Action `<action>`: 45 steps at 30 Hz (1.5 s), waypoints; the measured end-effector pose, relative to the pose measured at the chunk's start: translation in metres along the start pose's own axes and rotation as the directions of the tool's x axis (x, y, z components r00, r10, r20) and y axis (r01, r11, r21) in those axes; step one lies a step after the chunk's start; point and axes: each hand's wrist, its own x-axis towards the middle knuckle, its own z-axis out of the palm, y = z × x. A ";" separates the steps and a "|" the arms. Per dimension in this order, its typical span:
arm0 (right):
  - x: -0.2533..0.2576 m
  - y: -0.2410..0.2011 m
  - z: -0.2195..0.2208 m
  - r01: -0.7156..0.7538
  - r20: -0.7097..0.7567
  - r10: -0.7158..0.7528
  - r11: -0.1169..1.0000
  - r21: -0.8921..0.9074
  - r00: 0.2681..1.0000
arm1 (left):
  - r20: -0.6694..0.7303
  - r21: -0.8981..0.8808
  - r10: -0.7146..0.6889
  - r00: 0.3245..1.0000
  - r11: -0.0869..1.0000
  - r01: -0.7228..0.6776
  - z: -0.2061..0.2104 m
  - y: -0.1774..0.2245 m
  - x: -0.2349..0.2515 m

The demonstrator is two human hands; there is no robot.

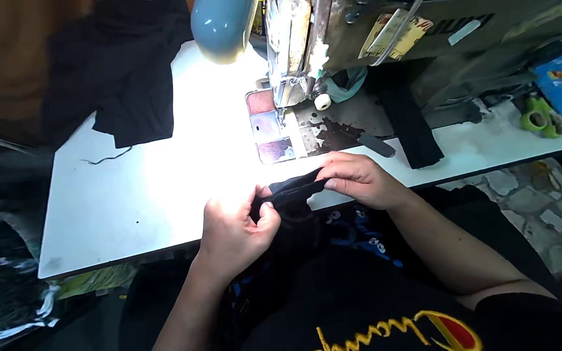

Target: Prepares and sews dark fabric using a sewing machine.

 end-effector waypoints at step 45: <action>0.097 -0.039 -0.007 -0.097 -0.444 -0.184 0.837 -0.538 0.877 | -0.131 -0.488 0.156 0.979 0.849 -0.201 0.039 0.015 0.041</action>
